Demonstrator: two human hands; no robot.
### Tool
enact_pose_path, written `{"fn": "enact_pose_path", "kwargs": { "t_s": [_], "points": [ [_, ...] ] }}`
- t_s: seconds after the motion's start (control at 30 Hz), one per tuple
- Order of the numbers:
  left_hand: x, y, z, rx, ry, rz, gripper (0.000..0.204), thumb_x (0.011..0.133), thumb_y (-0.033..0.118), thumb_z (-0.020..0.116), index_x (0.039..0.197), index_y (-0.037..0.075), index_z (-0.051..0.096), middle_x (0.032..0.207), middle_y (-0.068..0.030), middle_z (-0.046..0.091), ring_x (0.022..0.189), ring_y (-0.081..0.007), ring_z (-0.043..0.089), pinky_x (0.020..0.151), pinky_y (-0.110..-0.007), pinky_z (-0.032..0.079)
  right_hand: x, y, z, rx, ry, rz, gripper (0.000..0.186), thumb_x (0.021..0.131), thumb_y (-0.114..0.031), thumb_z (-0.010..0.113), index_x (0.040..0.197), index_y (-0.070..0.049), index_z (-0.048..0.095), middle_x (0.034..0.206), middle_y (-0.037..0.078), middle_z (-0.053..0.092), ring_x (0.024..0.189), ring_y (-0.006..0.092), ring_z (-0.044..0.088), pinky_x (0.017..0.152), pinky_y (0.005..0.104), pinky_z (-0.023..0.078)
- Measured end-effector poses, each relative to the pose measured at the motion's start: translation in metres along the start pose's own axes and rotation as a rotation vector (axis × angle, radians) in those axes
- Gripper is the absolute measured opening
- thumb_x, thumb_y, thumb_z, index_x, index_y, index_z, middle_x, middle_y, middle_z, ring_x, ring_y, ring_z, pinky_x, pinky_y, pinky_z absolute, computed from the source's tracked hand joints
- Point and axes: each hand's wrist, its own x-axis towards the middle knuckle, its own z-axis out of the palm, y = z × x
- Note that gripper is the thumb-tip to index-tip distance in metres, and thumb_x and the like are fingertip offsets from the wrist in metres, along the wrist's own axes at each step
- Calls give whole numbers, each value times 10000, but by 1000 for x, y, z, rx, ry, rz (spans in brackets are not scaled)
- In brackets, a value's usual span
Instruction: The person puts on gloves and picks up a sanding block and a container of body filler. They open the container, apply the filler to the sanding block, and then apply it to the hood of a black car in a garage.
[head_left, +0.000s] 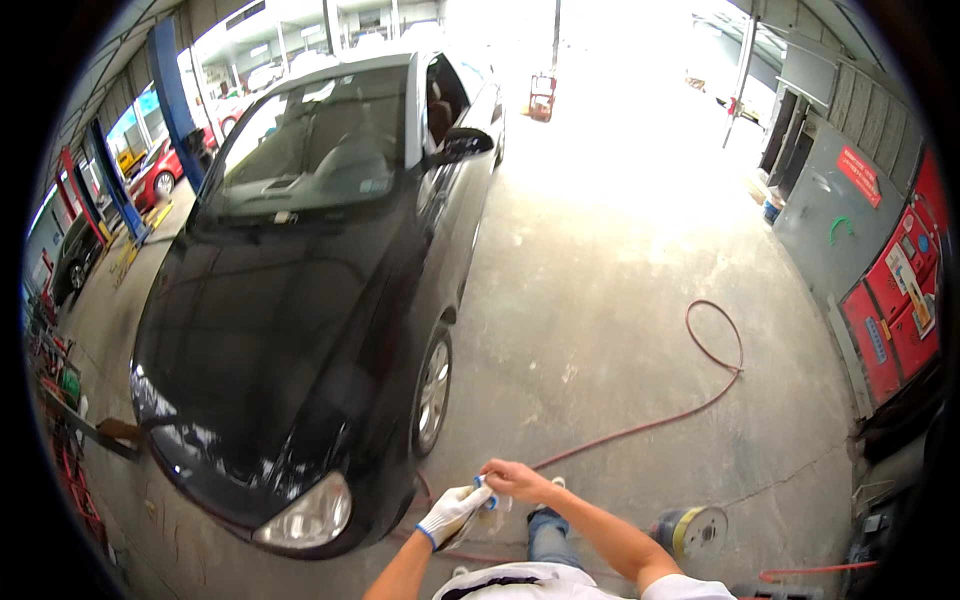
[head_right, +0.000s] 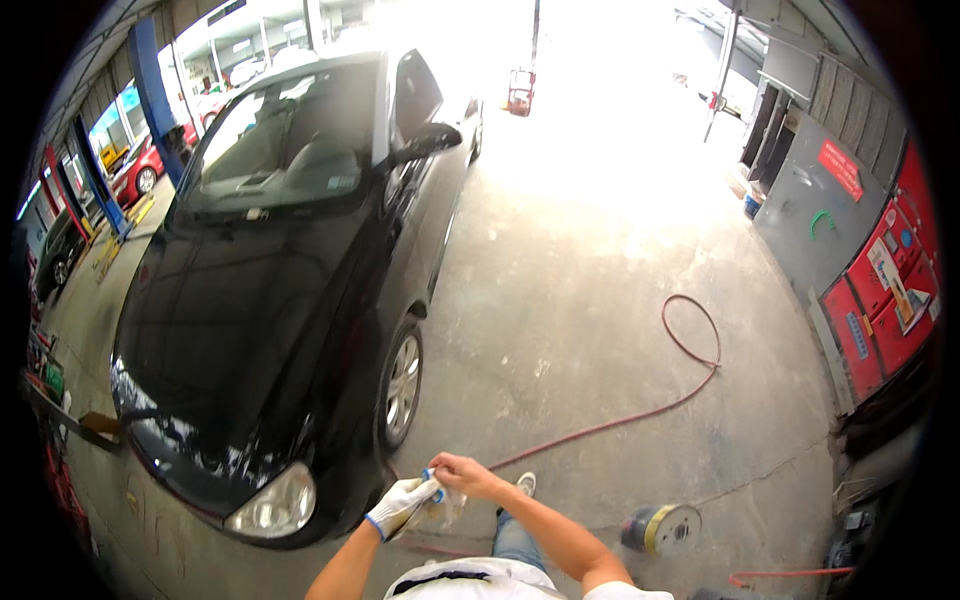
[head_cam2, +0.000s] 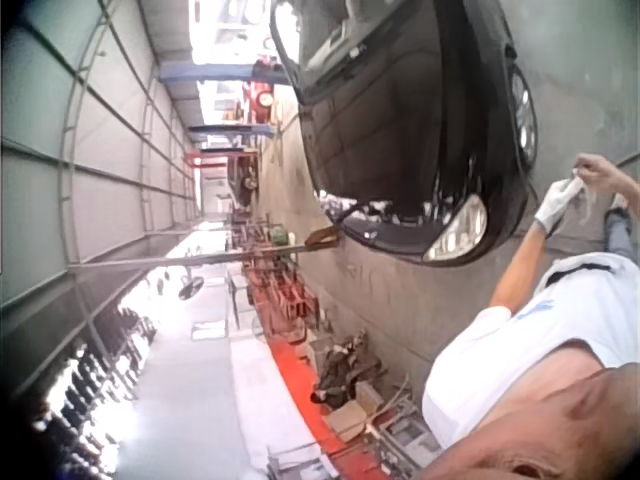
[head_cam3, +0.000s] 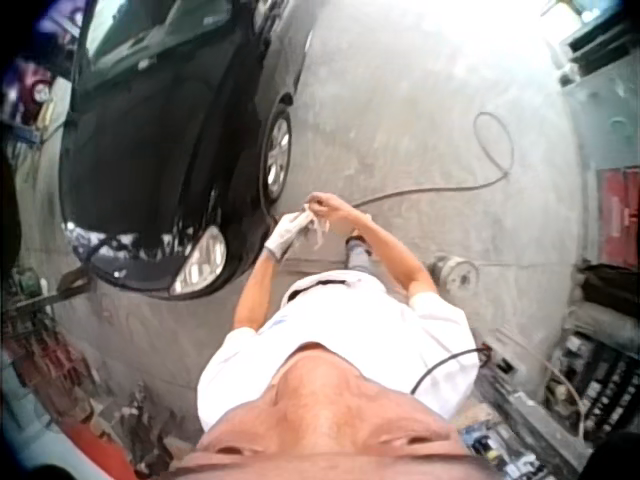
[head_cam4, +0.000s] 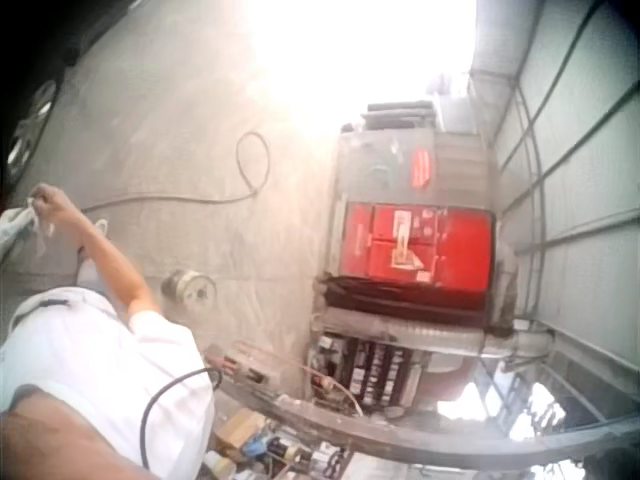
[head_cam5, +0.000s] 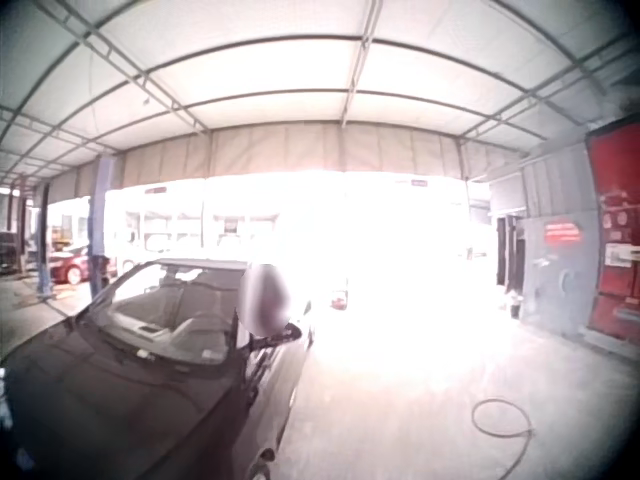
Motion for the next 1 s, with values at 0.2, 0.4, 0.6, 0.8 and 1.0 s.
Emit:
{"fn": "enact_pose_path", "kwargs": {
  "t_s": [0.2, 0.4, 0.6, 0.8, 1.0],
  "points": [
    [100, 76, 52, -125, 140, -19, 332, 981, 332, 671, 1009, 4, 712, 862, -16, 701, 709, -96, 638, 630, -253, 502, 19, -28, -141, -651, 375, -341, 354, 967, -375, 651, 1142, -68, 659, 1061, 126, 701, 973, 221, 662, 812, 334, 527],
    [197, 121, 99, 59, -21, 118, 323, 991, 306, 649, 1058, -4, 709, 904, -35, 707, 750, -94, 624, 675, -268, 513, 38, -17, -242, 210, -54, 195, 642, 850, -543, 751, 1206, -20, 641, 1023, 99, 687, 923, 171, 652, 720, 301, 541],
    [220, 173, 103, 670, -14, 404, 352, 964, 351, 680, 1149, 53, 715, 983, -61, 691, 971, -165, 614, 897, -305, 491, 72, -6, -283, 526, -95, 368, 355, 961, -255, 676, 1230, -32, 613, 1074, 52, 668, 944, 143, 644, 711, 295, 562],
    [177, 157, 64, 171, 257, 245, 396, 892, 419, 703, 885, 24, 736, 728, -35, 650, 690, -116, 574, 649, -315, 469, 127, -8, -250, 145, -111, 113, 173, 896, -69, 683, 1044, 17, 661, 825, 70, 667, 712, 146, 665, 615, 292, 574],
    [138, 134, 50, 425, 905, 76, 472, 817, 460, 601, 862, 13, 748, 842, -266, 694, 804, -417, 692, 727, -498, 522, 179, -74, -196, -684, -279, -429, 251, 757, -91, 710, 990, -16, 656, 691, 96, 634, 623, 198, 658, 569, 381, 542]
  ]
}}
